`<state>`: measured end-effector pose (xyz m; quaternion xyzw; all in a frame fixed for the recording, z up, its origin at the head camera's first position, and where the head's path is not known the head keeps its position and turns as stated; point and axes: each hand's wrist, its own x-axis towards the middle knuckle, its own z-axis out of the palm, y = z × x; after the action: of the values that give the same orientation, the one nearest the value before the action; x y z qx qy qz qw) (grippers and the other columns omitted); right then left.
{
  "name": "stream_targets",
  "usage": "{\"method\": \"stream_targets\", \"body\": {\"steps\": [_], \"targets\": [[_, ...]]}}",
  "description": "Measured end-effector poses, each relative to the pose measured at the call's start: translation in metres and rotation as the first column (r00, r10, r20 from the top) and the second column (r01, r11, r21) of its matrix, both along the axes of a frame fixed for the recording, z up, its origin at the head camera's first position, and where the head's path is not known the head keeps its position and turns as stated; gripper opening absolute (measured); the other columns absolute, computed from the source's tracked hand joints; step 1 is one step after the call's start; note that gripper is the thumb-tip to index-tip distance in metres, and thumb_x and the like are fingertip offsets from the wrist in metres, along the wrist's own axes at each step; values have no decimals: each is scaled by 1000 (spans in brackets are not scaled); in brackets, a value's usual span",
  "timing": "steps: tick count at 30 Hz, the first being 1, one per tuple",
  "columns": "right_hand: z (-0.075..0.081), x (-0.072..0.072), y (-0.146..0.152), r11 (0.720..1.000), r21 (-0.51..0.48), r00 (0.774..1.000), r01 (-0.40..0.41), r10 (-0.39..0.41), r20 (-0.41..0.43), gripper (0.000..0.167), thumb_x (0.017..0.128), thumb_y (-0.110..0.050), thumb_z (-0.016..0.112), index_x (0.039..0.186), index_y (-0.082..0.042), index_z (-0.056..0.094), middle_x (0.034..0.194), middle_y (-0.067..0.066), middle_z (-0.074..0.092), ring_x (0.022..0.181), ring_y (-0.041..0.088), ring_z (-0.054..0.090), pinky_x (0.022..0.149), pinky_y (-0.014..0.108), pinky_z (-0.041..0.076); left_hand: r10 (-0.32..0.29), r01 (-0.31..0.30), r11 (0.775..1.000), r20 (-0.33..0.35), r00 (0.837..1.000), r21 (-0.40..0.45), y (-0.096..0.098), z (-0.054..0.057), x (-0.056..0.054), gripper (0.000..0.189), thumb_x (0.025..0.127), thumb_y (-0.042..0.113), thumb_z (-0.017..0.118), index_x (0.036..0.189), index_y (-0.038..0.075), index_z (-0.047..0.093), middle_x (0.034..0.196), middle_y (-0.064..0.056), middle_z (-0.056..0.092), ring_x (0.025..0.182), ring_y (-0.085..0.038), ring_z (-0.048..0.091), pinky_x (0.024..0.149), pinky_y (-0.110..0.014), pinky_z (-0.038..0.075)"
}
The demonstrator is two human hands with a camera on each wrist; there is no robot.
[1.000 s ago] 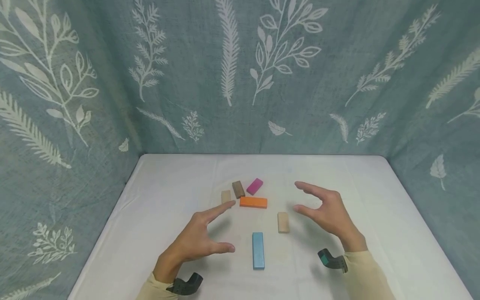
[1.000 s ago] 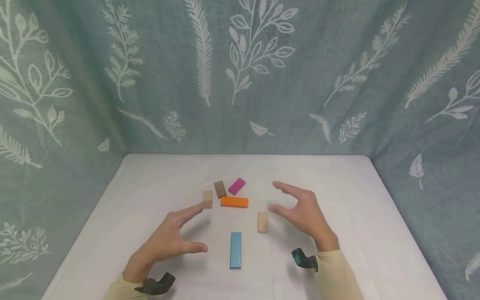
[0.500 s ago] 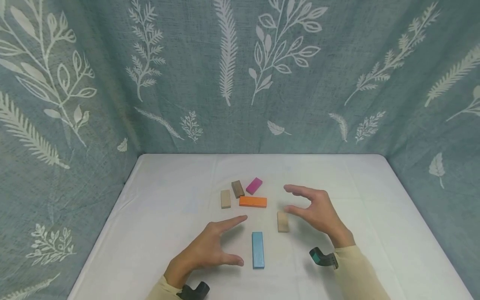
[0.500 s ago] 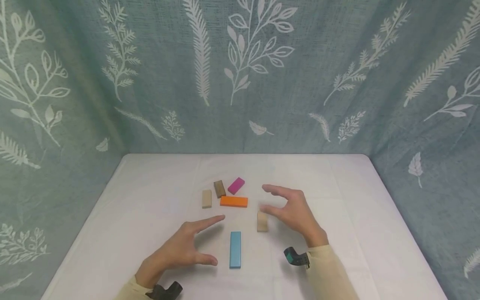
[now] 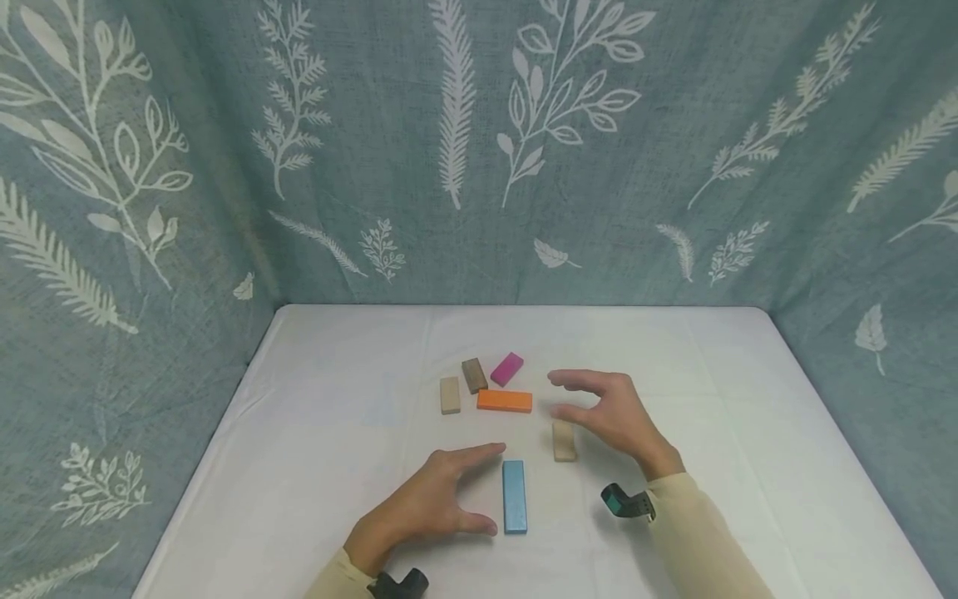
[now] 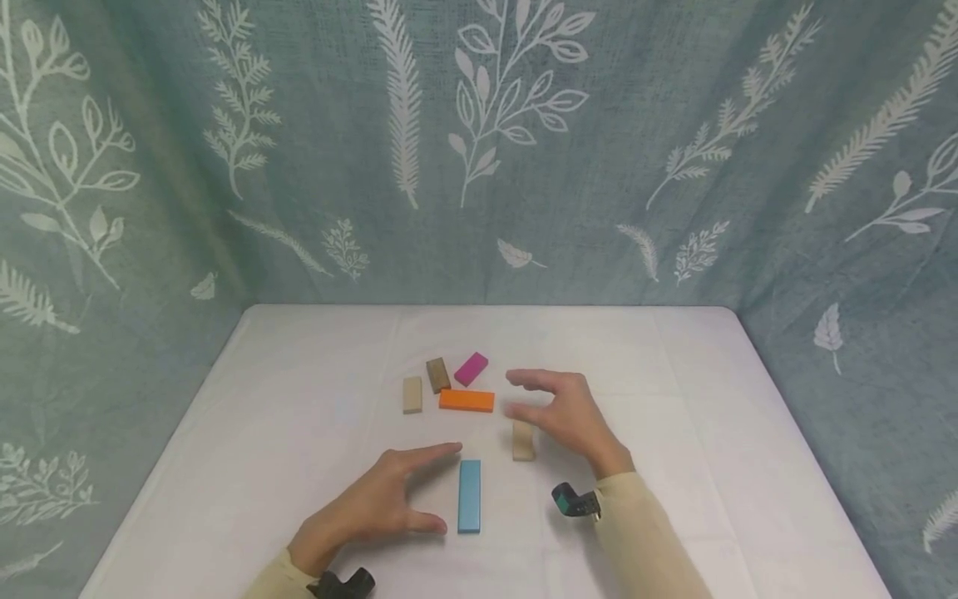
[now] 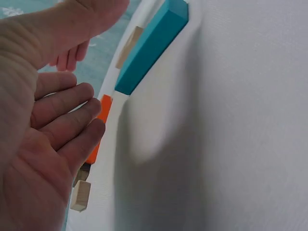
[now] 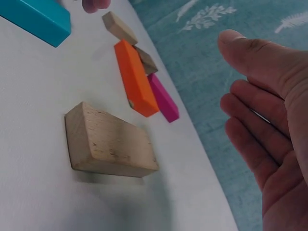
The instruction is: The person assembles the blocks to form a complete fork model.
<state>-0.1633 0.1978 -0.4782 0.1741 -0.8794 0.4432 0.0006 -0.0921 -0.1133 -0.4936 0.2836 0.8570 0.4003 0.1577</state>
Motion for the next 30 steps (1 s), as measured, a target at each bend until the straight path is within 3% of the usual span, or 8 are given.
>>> {"method": "stream_targets", "body": {"steps": [18,25,30], "targets": [[-20,-14,-17,999,-42,992,-24,29,126,47,93,-27,89,137,-14,78,137,1,78,134,32,70,115,59,57,-45,43,996,-35,998,-75,11,-6,3,96,78,23,101,159,3,54,161,-12,60,151,-30,57,127,-47,46],[-29,-19,-22,999,-34,990,-31,36,136,45,93,-26,89,136,-16,78,136,-2,78,135,29,70,116,58,56,-35,29,986,-33,999,-165,18,-4,5,96,79,26,101,160,6,53,163,-7,59,152,-25,55,128,-43,45],[-34,-22,-25,999,-19,991,-45,47,125,44,93,-22,89,135,-16,79,135,-2,79,133,27,71,117,55,56,-40,24,977,-72,997,-210,21,-3,8,96,80,28,100,161,6,52,163,-8,59,152,-26,56,128,-43,45]]}}
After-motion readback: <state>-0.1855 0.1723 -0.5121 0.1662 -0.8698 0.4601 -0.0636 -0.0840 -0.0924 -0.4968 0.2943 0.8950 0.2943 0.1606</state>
